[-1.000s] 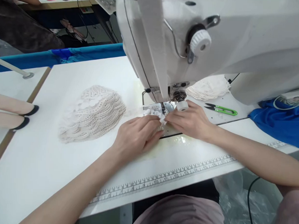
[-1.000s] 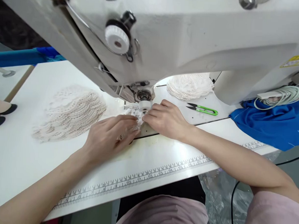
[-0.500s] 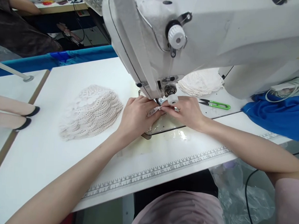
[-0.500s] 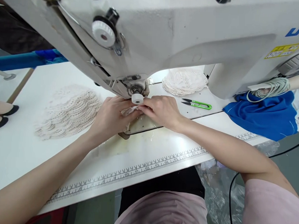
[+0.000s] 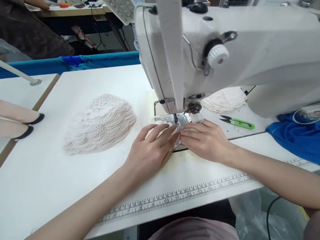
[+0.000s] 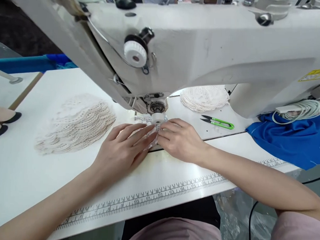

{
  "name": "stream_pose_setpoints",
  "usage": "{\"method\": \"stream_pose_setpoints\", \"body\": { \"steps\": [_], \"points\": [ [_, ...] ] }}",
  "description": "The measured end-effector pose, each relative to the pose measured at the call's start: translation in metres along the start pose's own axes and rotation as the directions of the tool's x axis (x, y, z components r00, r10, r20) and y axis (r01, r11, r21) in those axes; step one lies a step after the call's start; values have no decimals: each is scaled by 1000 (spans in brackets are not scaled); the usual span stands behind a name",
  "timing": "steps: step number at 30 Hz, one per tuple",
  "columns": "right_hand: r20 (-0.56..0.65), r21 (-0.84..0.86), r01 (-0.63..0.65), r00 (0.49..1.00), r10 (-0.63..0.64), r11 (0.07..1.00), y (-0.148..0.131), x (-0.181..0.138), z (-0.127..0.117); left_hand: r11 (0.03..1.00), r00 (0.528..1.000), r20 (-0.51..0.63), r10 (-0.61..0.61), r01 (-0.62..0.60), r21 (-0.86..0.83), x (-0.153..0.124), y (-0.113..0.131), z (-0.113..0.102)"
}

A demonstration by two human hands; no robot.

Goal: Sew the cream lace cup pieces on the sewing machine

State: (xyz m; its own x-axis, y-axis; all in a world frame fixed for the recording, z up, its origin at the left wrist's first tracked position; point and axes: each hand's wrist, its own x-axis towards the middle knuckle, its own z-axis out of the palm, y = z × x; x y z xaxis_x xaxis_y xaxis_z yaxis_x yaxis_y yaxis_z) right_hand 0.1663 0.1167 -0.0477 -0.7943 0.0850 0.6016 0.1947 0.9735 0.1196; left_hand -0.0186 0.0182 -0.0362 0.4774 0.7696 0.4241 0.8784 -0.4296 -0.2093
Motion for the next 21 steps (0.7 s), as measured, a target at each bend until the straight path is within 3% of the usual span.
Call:
{"method": "stream_pose_setpoints", "body": {
  "steps": [8,21],
  "points": [
    [83,-7,3,997,-2,1000,-2,0,-6,1000,999,34,10,-9,-27,-5,-2,0],
    [33,-11,-4,999,4,1000,-2,1,-1,999,1000,7,-23,24,-38,-2,-4,3]
  ]
}}
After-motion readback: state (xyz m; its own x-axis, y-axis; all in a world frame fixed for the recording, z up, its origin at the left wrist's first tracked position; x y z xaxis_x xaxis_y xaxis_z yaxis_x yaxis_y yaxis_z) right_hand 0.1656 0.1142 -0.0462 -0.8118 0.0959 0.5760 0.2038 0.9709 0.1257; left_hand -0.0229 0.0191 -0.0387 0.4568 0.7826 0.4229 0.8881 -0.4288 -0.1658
